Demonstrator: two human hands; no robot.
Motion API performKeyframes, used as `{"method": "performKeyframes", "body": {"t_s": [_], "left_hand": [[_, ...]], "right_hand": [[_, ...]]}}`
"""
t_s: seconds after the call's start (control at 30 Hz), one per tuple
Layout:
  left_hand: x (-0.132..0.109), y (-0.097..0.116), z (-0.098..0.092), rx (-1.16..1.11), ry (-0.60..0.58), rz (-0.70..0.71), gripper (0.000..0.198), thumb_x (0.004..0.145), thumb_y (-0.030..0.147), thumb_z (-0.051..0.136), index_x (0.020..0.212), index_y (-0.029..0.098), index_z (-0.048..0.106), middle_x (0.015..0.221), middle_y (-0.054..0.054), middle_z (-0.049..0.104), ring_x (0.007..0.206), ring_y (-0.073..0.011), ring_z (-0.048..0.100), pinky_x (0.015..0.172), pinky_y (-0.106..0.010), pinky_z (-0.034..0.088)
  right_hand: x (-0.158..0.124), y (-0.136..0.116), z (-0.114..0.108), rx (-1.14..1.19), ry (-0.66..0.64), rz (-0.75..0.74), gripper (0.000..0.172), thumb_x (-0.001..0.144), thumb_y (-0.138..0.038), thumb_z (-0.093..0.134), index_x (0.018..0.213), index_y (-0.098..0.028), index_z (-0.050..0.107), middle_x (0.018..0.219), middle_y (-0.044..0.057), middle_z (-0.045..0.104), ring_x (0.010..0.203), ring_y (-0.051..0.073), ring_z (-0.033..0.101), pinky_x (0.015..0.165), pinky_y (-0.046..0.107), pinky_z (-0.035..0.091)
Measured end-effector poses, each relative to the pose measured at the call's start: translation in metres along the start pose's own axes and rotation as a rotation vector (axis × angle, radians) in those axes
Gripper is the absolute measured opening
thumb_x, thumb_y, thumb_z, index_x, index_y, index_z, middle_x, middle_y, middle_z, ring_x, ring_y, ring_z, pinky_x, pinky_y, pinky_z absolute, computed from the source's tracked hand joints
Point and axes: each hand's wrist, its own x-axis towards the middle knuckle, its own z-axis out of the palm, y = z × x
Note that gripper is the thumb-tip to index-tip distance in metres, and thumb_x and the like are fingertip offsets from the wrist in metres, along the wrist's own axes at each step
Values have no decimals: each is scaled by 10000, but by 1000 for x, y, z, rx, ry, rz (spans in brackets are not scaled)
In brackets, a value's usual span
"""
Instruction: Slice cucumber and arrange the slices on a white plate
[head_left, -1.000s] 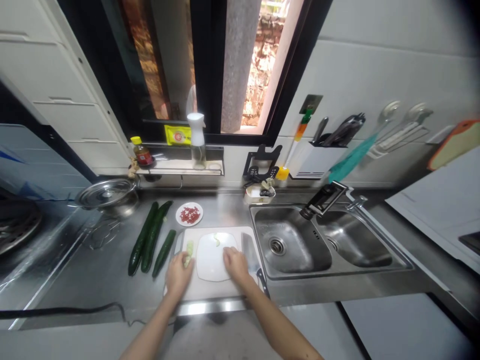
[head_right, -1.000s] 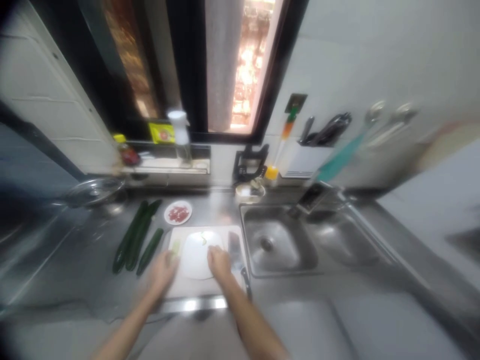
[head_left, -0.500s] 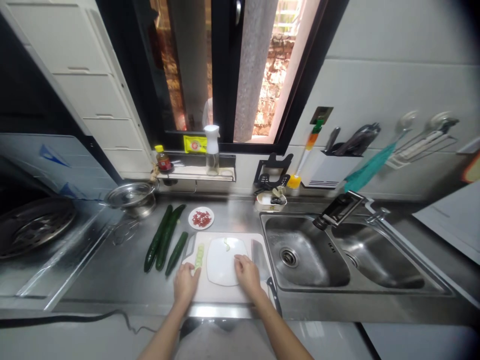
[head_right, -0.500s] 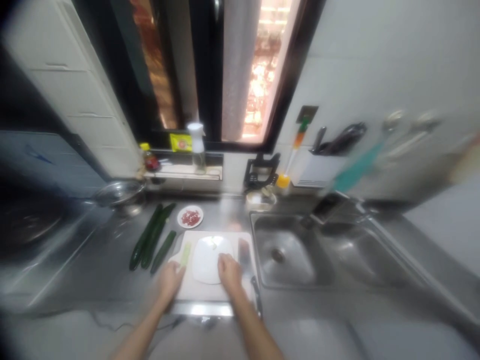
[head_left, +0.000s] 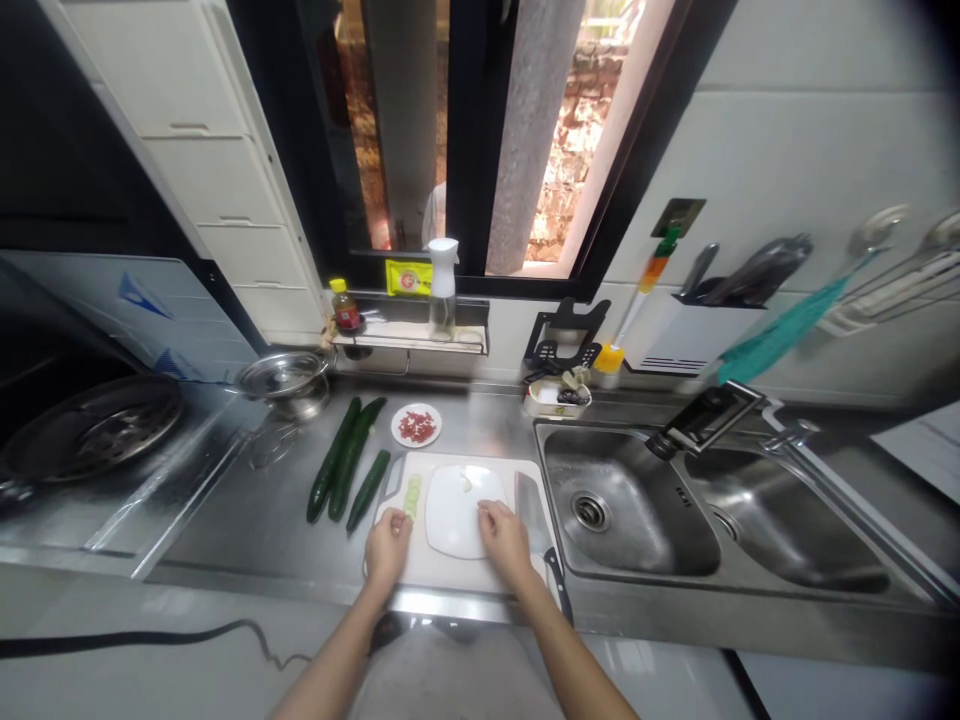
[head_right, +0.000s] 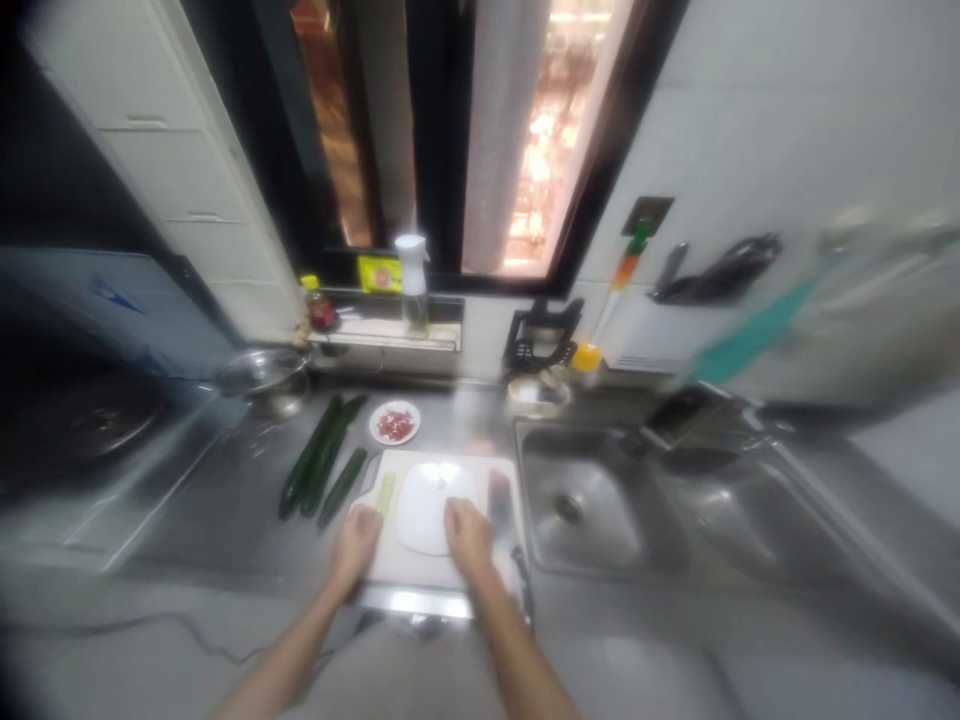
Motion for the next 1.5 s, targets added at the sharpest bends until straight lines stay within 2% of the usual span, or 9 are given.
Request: {"method": "performKeyframes", "body": {"t_s": [0.47, 0.67, 0.8, 0.93, 1.03, 1.1, 1.27, 1.4, 1.5], "left_hand": [[-8, 96, -17, -648, -371, 114, 309, 660, 343, 761, 892, 170, 650, 707, -16, 635, 705, -158, 616, 681, -258, 478], [-12, 104, -17, -705, -371, 89, 388, 650, 377, 792, 926, 173, 613, 716, -15, 641, 693, -143, 615, 648, -226, 466], [-11, 100, -18, -732, -342, -100, 456, 720, 502, 726, 990, 163, 584, 760, -32, 662, 591, -97, 561, 513, -171, 387], [-8, 97, -20, -927, -585, -444, 513, 827, 616, 568, 1080, 171, 544, 786, -42, 666, 502, -69, 519, 429, -145, 316], [-3, 104, -20, -1084, -783, -586, 466, 845, 598, 559, 1062, 185, 547, 781, -31, 656, 499, -73, 537, 425, -151, 349], [1, 111, -21, -1134, -817, -576, 386, 845, 522, 604, 1039, 191, 559, 760, -8, 638, 499, -64, 537, 433, -147, 368], [11, 125, -28, -1133, -708, -374, 355, 767, 256, 717, 1085, 200, 570, 764, 22, 614, 558, -41, 547, 478, -120, 394], [14, 127, -36, -1011, -684, -273, 446, 718, 261, 759, 1116, 197, 569, 816, -5, 642, 598, -56, 570, 454, -114, 367], [14, 128, -38, -975, -730, -351, 428, 733, 351, 752, 1093, 193, 581, 798, -13, 644, 564, -56, 567, 411, -108, 329]], "right_hand": [[19, -45, -5, 545, -105, 61, 260, 884, -327, 489, 1023, -205, 672, 1027, 57, 707, 950, 186, 637, 863, 329, 475], [20, -46, -6, 557, -144, 44, 188, 867, -322, 513, 839, -186, 639, 807, 24, 676, 759, 161, 609, 745, 289, 475], [25, -49, -12, 560, -87, 28, 202, 888, -334, 494, 814, -188, 612, 808, 21, 664, 762, 154, 594, 752, 282, 462], [30, -53, -19, 576, -41, 14, 201, 894, -325, 492, 815, -185, 613, 827, 25, 662, 796, 154, 596, 766, 276, 455], [33, -56, -23, 571, -16, -1, 189, 893, -318, 496, 831, -190, 620, 850, 25, 661, 819, 156, 595, 755, 268, 455], [35, -57, -25, 552, -6, -22, 182, 895, -315, 499, 842, -195, 626, 855, 25, 660, 825, 157, 591, 744, 265, 454], [38, -58, -29, 481, -11, -89, 168, 894, -291, 505, 836, -200, 634, 836, 26, 637, 829, 160, 572, 742, 266, 445], [39, -58, -32, 455, -26, -113, 187, 908, -298, 496, 832, -202, 638, 833, 25, 627, 826, 161, 564, 743, 270, 442], [41, -59, -35, 444, -36, -141, 211, 918, -316, 495, 827, -202, 648, 831, 27, 625, 822, 163, 564, 751, 274, 439]]}}
